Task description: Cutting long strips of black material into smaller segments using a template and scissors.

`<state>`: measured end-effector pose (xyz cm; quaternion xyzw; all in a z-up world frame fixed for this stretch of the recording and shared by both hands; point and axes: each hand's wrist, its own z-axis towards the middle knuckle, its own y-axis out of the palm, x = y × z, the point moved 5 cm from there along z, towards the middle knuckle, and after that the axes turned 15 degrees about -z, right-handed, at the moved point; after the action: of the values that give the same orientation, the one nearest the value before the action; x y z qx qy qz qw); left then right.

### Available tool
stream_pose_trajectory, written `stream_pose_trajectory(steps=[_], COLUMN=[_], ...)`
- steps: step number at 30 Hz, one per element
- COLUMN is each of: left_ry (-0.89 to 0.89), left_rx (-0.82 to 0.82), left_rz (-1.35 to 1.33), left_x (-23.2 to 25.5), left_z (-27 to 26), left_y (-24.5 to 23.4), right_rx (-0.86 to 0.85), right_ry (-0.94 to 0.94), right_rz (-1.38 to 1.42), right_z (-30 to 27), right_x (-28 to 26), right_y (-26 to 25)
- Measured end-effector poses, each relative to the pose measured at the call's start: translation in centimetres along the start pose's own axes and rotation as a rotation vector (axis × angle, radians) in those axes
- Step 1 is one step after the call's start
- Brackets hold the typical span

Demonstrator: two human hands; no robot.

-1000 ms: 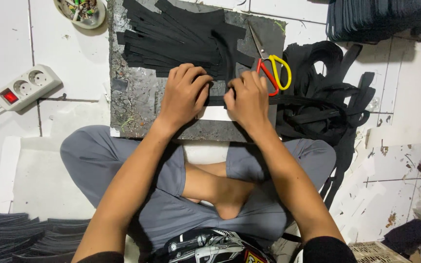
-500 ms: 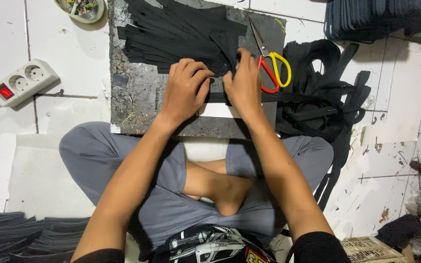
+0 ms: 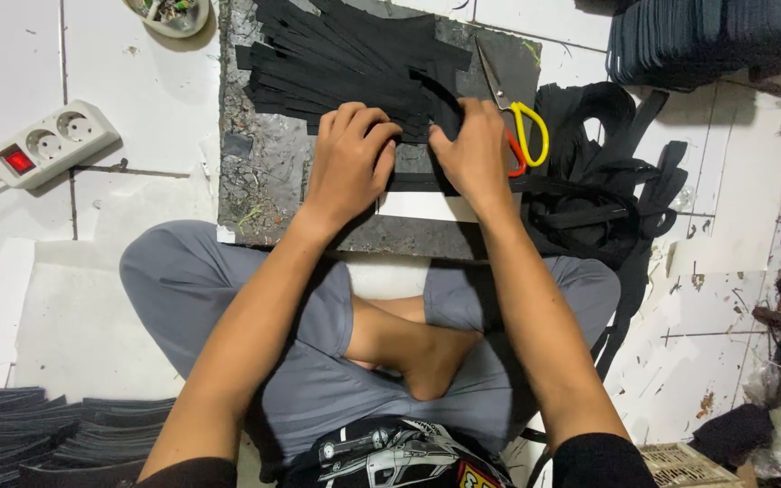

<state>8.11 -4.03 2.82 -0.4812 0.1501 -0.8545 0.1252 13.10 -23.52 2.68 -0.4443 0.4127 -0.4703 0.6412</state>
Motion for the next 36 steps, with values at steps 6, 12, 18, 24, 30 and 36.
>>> stream_pose_trajectory(steps=[6,12,18,24,30,36], left_ry=[-0.028,-0.021,-0.015,-0.015,-0.023,-0.068], left_rx=[0.003,0.007,-0.001,0.004,0.08,0.211], left_rz=[-0.016,-0.022,-0.001,-0.003,-0.017,0.12], left_x=[-0.4,-0.3,-0.3,-0.3,0.2,-1.4], left_z=[-0.2,-0.2,-0.3,-0.3,0.3,0.0], left_y=[0.0,-0.1,-0.1,-0.1,-1.5,-2.3], right_rx=[-0.103,-0.156,-0.086,-0.007,0.129,0.081], right_ry=[0.04,0.172,0.229,-0.153,-0.308,-0.568], right_rz=[-0.053,0.104,0.45,0.332,0.435,0.096], right_z=[0.7,1.6,3.1,6.2,8.3,7.5], right_x=[-0.1,1.5,3.1,-2.5,-6.4,-8.0], right_y=[0.7,1.5,0.7,-0.7,-0.5,1.2])
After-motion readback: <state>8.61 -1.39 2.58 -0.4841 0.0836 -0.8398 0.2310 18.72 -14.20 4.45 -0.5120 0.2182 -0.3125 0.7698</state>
